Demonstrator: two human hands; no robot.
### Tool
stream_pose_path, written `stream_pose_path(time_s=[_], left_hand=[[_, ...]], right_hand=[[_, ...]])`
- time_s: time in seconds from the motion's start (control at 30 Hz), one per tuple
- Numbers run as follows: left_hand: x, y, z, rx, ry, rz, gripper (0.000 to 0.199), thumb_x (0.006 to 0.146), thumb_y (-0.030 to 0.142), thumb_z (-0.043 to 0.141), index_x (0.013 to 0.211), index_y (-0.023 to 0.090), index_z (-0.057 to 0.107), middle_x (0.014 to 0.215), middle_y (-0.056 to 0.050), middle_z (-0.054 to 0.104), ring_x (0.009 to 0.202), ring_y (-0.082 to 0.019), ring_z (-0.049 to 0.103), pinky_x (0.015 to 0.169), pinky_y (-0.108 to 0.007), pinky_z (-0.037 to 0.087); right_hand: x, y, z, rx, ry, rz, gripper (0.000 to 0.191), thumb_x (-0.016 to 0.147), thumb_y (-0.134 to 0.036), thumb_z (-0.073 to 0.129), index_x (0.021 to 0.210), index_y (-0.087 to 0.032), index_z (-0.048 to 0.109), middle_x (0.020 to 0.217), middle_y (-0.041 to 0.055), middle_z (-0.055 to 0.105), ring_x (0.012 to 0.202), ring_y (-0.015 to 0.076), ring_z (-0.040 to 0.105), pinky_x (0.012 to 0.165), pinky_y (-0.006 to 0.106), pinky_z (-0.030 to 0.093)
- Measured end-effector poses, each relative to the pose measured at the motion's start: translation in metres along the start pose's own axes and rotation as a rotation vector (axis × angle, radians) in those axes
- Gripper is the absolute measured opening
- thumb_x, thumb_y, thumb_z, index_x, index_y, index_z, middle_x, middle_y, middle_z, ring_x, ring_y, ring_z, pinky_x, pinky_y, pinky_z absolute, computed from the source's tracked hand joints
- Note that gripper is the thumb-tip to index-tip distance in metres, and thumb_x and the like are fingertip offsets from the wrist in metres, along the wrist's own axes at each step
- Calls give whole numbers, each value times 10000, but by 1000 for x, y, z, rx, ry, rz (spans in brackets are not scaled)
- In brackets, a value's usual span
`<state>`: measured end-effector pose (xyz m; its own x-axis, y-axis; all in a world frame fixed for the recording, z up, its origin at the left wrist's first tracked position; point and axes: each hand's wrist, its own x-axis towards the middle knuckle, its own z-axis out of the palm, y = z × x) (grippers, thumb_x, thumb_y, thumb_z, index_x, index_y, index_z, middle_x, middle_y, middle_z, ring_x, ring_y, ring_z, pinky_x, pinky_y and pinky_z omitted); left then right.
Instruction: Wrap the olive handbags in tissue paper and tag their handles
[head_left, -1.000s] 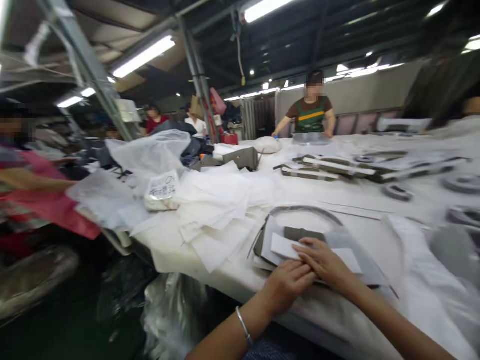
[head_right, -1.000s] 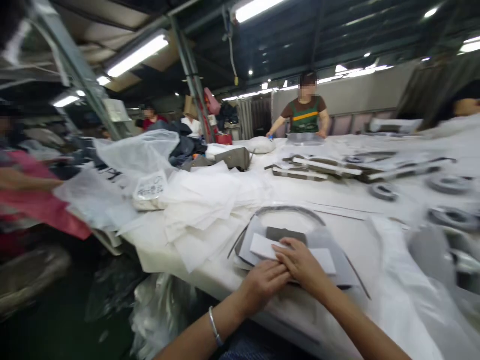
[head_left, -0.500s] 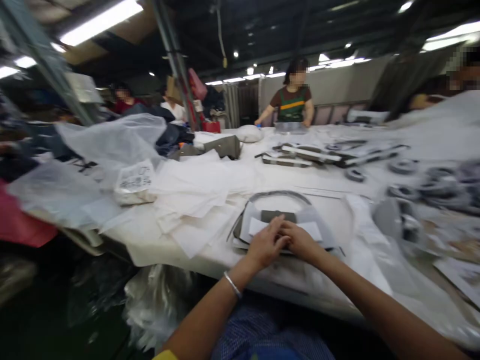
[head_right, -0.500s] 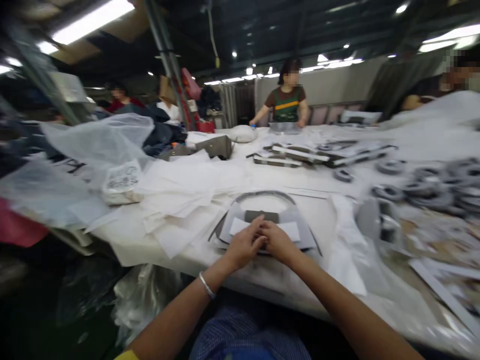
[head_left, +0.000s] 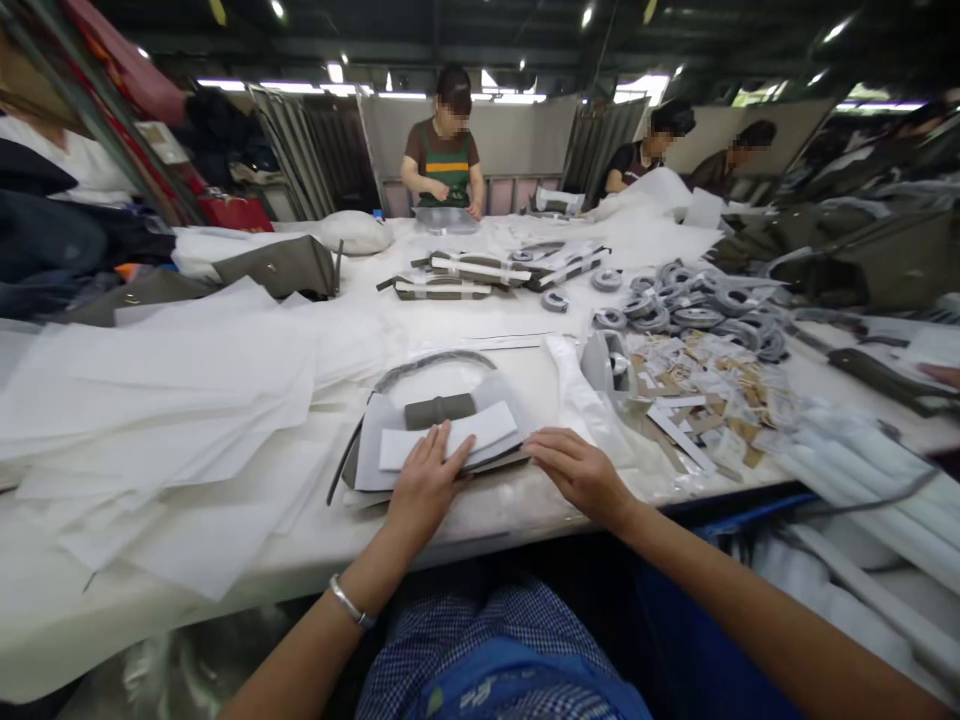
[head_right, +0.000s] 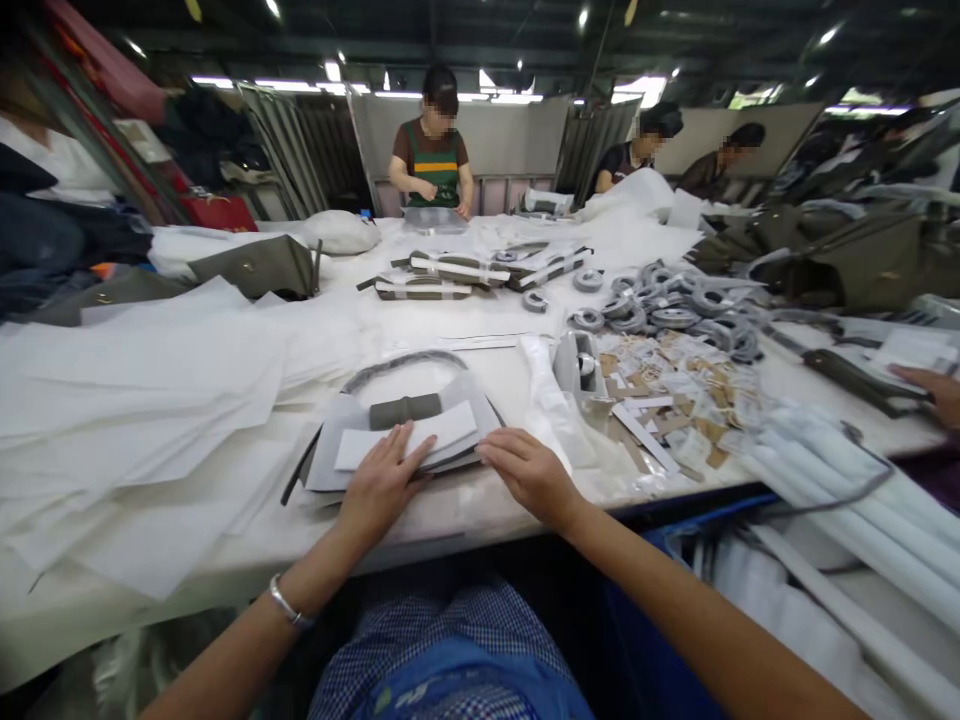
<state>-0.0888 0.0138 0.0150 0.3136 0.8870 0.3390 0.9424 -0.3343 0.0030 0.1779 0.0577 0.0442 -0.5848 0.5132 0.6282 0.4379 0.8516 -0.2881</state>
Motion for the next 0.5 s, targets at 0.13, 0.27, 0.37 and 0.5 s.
stream_pose_path(time_s=[0.13, 0.27, 0.37, 0.5], left_hand=[[3, 6, -2, 50, -48, 28, 514, 933, 283, 564, 1434, 222, 468, 1565, -83, 359, 1420, -365, 343, 1118, -534, 374], [6, 13, 0, 88, -82, 71, 453, 977, 161, 379, 1424, 147, 448, 1579, -89, 312, 1459, -309, 278, 1118, -630, 316], [6, 16, 4, 76, -87, 70, 480, 962, 110, 336, 1435, 110, 418, 1562, -120, 342, 1458, -282, 288, 1123, -652, 282], [5, 16, 6, 36, -51, 57, 558, 953, 89, 326, 1504, 172, 313, 1562, -97, 353, 1449, -276, 307, 1123, -650, 276]], right_hand=[[-20, -15, 11, -13, -235, -95, 346, 938, -299, 609, 1264, -185, 608, 1152, 108, 702, 1088, 244, 635, 958, 422, 553], [-41, -14, 30, 10, -293, -100, 363, 935, -348, 603, 1241, -152, 615, 1202, 138, 686, 1134, 258, 624, 968, 422, 543], [-48, -13, 35, 47, -252, -98, 211, 981, -181, 493, 1099, -167, 668, 1087, 100, 728, 1017, 200, 661, 888, 338, 559], [-29, -18, 25, 61, -350, -79, 219, 981, -170, 466, 945, -173, 682, 884, 67, 733, 821, 178, 672, 752, 290, 549]])
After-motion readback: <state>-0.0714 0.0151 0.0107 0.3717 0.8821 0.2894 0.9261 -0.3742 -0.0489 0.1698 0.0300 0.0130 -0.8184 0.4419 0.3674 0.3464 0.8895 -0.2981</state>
